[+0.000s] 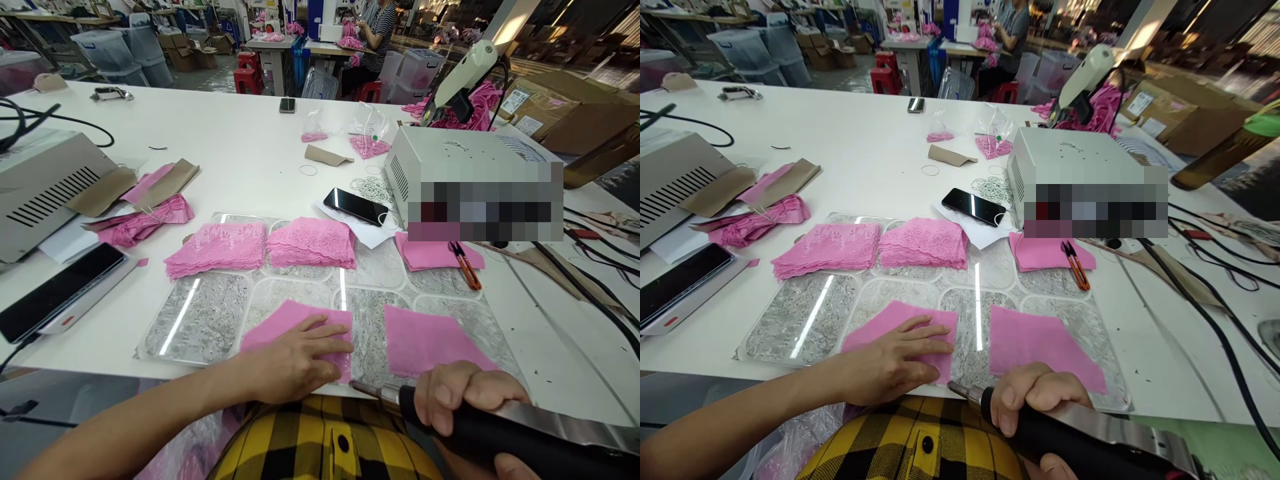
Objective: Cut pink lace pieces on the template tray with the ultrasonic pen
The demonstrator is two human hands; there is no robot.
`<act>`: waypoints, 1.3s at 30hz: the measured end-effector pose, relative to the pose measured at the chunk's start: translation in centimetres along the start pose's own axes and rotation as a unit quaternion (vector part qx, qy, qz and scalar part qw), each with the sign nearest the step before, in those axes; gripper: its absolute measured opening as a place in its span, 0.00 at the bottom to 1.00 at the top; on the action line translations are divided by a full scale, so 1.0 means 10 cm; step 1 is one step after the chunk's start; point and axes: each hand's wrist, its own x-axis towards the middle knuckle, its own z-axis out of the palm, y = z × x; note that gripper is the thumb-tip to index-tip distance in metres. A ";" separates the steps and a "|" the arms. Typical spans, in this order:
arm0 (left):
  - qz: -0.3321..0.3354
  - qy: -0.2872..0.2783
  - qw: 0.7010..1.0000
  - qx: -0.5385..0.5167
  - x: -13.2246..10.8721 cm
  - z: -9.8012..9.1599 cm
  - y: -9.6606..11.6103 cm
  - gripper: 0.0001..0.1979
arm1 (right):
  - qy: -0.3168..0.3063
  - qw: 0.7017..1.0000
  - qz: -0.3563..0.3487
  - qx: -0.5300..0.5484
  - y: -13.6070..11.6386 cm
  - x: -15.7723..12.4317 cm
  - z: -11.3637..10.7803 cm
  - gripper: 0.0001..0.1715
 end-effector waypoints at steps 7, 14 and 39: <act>0.016 0.009 1.000 0.006 -0.02 0.02 -0.02 0.12 | 0.011 1.000 -0.011 -0.025 -0.02 0.03 0.01 0.11; 0.017 0.011 1.000 0.013 -0.04 0.04 -0.03 0.11 | 0.004 0.999 -0.015 -0.033 -0.03 0.06 0.03 0.11; 0.005 0.035 0.999 0.021 -0.10 -0.08 -0.03 0.12 | 0.003 1.000 -0.017 -0.008 0.05 0.08 -0.03 0.10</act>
